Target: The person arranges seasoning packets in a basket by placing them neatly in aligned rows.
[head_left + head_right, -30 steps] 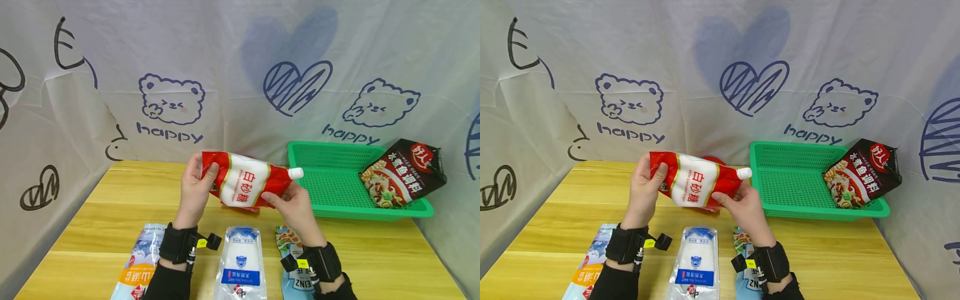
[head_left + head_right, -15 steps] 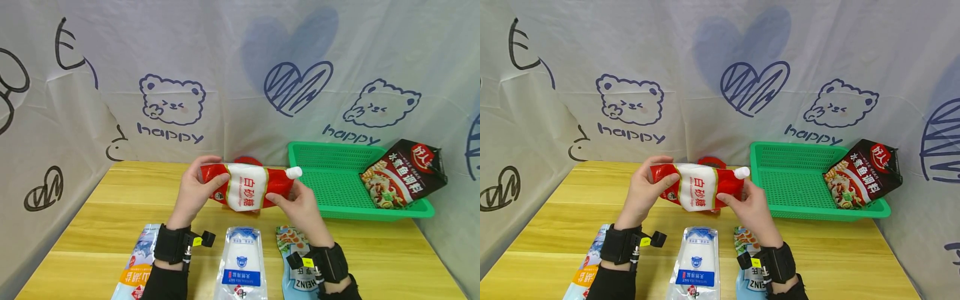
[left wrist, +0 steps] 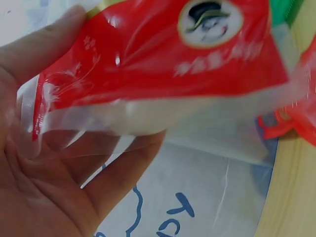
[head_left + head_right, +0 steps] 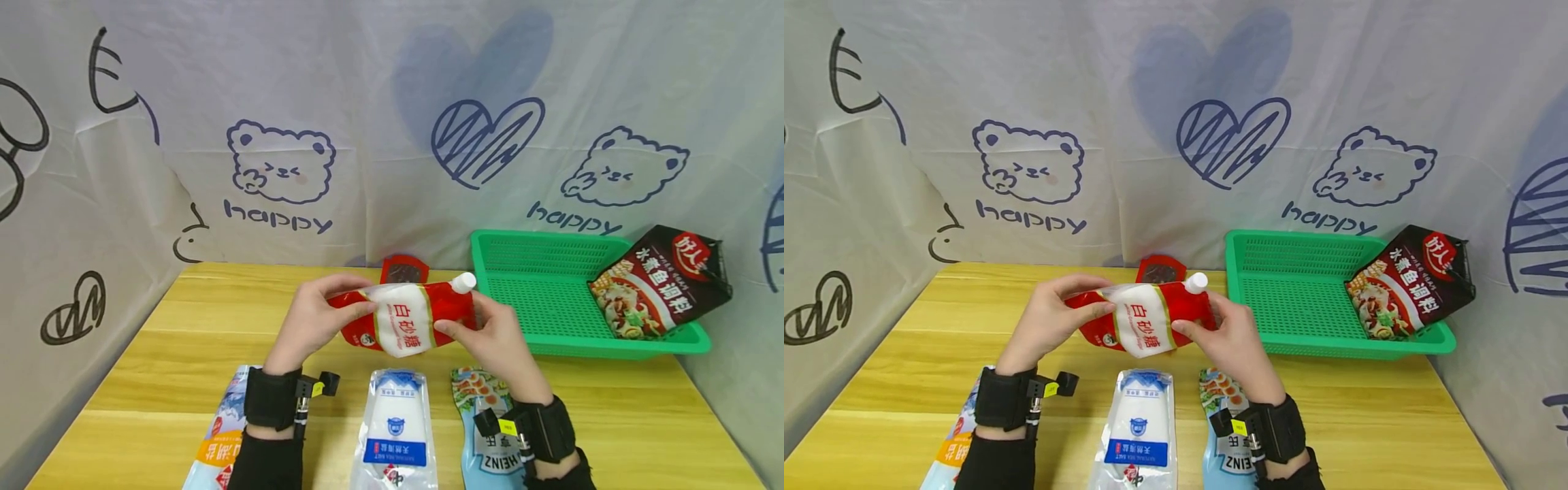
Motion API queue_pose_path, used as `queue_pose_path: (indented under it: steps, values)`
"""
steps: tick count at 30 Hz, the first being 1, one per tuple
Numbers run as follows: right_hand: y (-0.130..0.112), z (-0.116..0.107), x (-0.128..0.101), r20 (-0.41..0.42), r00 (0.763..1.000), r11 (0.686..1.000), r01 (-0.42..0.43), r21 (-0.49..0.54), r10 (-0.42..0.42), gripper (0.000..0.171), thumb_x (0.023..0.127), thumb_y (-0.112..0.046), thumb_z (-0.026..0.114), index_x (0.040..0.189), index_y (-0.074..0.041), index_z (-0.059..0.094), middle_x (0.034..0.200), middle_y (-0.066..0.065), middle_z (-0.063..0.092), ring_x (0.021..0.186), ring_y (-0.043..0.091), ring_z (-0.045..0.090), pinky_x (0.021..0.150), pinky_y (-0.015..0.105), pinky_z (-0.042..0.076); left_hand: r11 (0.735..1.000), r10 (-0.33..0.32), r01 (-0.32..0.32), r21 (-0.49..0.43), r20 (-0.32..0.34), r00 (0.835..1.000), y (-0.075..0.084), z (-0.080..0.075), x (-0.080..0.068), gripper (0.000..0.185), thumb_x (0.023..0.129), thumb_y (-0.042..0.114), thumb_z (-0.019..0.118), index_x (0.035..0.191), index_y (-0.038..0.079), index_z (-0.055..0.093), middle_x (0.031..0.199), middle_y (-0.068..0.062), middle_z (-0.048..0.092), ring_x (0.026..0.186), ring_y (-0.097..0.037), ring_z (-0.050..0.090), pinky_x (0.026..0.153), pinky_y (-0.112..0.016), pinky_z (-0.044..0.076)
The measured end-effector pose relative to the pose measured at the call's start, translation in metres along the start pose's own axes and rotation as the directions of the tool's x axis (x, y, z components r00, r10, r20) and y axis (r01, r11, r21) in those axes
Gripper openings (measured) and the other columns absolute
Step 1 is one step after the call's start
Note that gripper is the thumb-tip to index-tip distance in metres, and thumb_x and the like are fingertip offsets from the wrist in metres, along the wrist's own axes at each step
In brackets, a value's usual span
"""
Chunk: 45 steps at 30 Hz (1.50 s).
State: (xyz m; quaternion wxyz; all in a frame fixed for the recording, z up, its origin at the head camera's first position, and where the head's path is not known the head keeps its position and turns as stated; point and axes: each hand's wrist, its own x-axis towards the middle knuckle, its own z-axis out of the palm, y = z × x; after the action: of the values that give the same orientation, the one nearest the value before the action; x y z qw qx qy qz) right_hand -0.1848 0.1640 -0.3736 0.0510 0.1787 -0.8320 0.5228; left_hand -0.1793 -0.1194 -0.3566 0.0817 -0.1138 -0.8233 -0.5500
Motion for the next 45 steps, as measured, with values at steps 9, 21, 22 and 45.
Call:
queue_pose_path:
  steps: [9, 21, 22, 45]
  values:
    - [0.001, 0.001, 0.0, -0.023, 1.0, 0.999, -0.018, 0.05, 0.019, 0.049, 0.091, -0.015, 0.082, 0.137, -0.009, 0.065, 0.125, 0.014, 0.072, 0.106, 0.032, 0.07, 0.086, 0.044, 0.062, 0.997, -0.007, 0.004, 0.082, 0.046, 0.999, -0.004, 0.004, 0.001, 0.034, 0.086, 0.019, 0.087, 0.118, 0.014, 0.079, 0.109, -0.004, 0.077, 0.088, -0.024, 0.068, 0.075, -0.036, 0.061]
    - [0.002, 0.0, 0.002, -0.128, 0.991, 0.991, -0.033, 0.127, 0.05, 0.053, 0.091, -0.019, 0.083, 0.139, -0.009, 0.062, 0.133, 0.011, 0.068, 0.117, 0.029, 0.067, 0.09, 0.031, 0.06, 0.997, 0.073, -0.075, -0.031, -0.077, 0.994, -0.002, 0.014, 0.004, 0.026, 0.087, 0.011, 0.085, 0.112, 0.004, 0.08, 0.107, -0.011, 0.079, 0.086, -0.022, 0.069, 0.071, -0.024, 0.057]
    - [0.002, 0.0, 0.003, -0.132, 0.99, 0.99, -0.039, 0.134, 0.057, 0.054, 0.091, -0.019, 0.083, 0.139, -0.01, 0.061, 0.134, 0.01, 0.068, 0.118, 0.029, 0.066, 0.09, 0.031, 0.06, 0.995, 0.083, -0.087, -0.043, -0.088, 0.993, -0.001, 0.015, 0.004, 0.025, 0.087, 0.01, 0.085, 0.111, 0.003, 0.08, 0.106, -0.011, 0.079, 0.086, -0.021, 0.069, 0.072, -0.024, 0.058]
    - [-0.003, 0.002, 0.0, -0.144, 0.986, 0.924, -0.027, 0.382, 0.089, 0.055, 0.097, -0.009, 0.074, 0.147, -0.011, 0.053, 0.138, 0.01, 0.064, 0.112, 0.024, 0.069, 0.086, 0.032, 0.061, 0.969, 0.032, -0.097, -0.227, -0.272, 0.962, 0.003, 0.02, 0.004, 0.021, 0.09, 0.012, 0.082, 0.109, 0.004, 0.08, 0.107, -0.009, 0.078, 0.093, -0.022, 0.07, 0.08, -0.031, 0.061]
